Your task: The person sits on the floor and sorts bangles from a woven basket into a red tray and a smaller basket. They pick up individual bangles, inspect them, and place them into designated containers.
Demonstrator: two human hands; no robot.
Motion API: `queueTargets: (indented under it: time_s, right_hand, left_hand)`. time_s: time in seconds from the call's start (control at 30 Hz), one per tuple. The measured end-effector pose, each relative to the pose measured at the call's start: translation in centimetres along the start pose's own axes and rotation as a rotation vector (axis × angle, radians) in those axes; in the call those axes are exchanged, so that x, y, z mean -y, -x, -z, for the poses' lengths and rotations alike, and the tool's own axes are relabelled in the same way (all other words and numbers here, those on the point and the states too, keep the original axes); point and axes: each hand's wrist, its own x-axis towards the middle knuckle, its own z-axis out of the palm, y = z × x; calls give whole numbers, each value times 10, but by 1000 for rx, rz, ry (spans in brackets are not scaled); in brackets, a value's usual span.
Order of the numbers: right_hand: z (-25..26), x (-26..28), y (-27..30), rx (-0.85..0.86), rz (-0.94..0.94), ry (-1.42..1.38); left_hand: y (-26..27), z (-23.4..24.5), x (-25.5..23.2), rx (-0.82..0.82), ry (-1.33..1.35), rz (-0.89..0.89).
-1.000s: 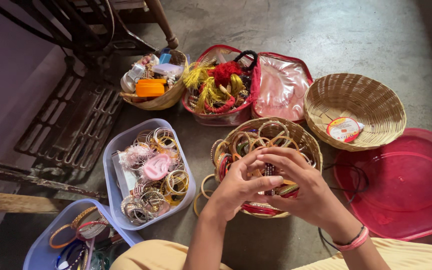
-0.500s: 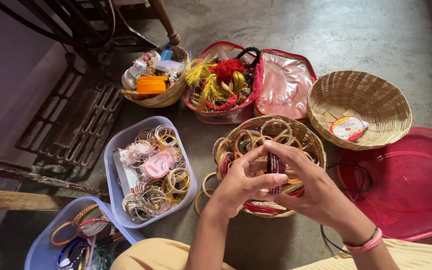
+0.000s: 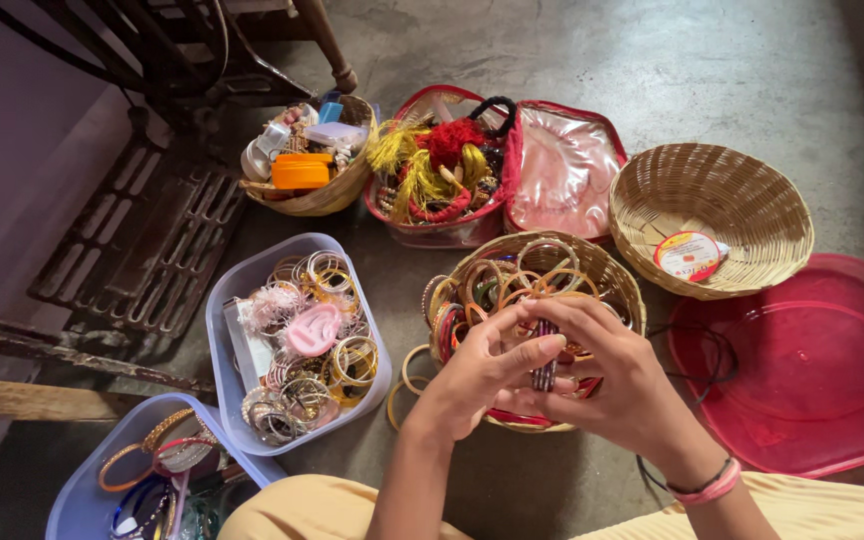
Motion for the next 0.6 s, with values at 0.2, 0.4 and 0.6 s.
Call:
queueTargets:
  time_s: [0.2,0.4,0.6]
  right_hand:
    - [12,-17,3,-57,-317,-469]
    - [73,-53,25,-258,-265,259]
    - [89,-124,66,120,-776,462]
  left_hand:
    - [3,-2,-8,-105,-145,32]
    - [5,33,-8,-948,-879,-283]
    - [11,52,18,-995,-1151,137]
